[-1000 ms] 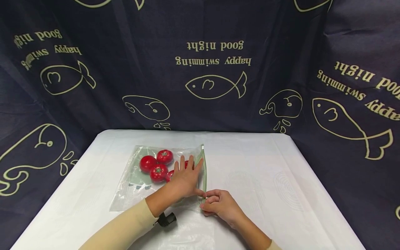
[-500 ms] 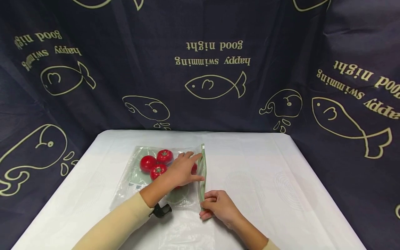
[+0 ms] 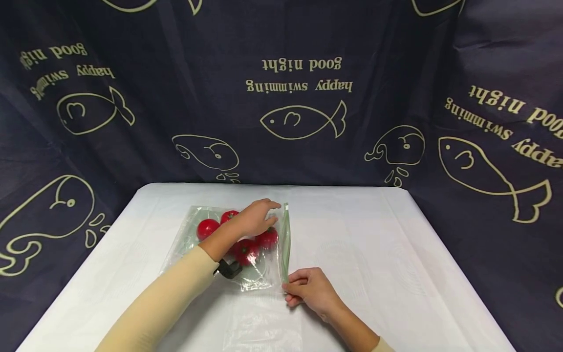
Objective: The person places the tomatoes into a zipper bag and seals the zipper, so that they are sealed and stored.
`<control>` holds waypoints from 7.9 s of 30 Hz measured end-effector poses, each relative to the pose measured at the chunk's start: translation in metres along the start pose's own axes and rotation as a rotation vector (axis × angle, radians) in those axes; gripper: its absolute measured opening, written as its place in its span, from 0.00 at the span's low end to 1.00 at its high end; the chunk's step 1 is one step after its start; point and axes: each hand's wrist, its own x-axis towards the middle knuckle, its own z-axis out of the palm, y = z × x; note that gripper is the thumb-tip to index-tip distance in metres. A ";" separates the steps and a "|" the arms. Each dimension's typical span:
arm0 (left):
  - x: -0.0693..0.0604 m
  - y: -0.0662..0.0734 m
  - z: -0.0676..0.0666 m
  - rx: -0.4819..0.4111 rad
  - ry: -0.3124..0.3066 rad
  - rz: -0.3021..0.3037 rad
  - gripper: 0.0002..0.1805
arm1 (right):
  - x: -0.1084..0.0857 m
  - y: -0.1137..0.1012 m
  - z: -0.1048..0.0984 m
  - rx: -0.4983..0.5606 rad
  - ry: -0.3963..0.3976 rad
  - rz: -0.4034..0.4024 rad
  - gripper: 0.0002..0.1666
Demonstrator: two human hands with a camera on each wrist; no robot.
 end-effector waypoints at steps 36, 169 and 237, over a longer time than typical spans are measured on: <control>0.060 -0.040 -0.006 -0.316 -0.196 -0.038 0.05 | 0.000 0.000 -0.004 -0.028 -0.015 0.005 0.18; -0.004 -0.129 0.009 -1.153 0.639 -0.232 0.15 | 0.163 -0.109 -0.118 0.251 0.415 -0.097 0.03; 0.011 -0.124 0.010 -1.273 0.645 -0.269 0.03 | 0.167 -0.137 -0.085 -0.635 0.503 -0.467 0.18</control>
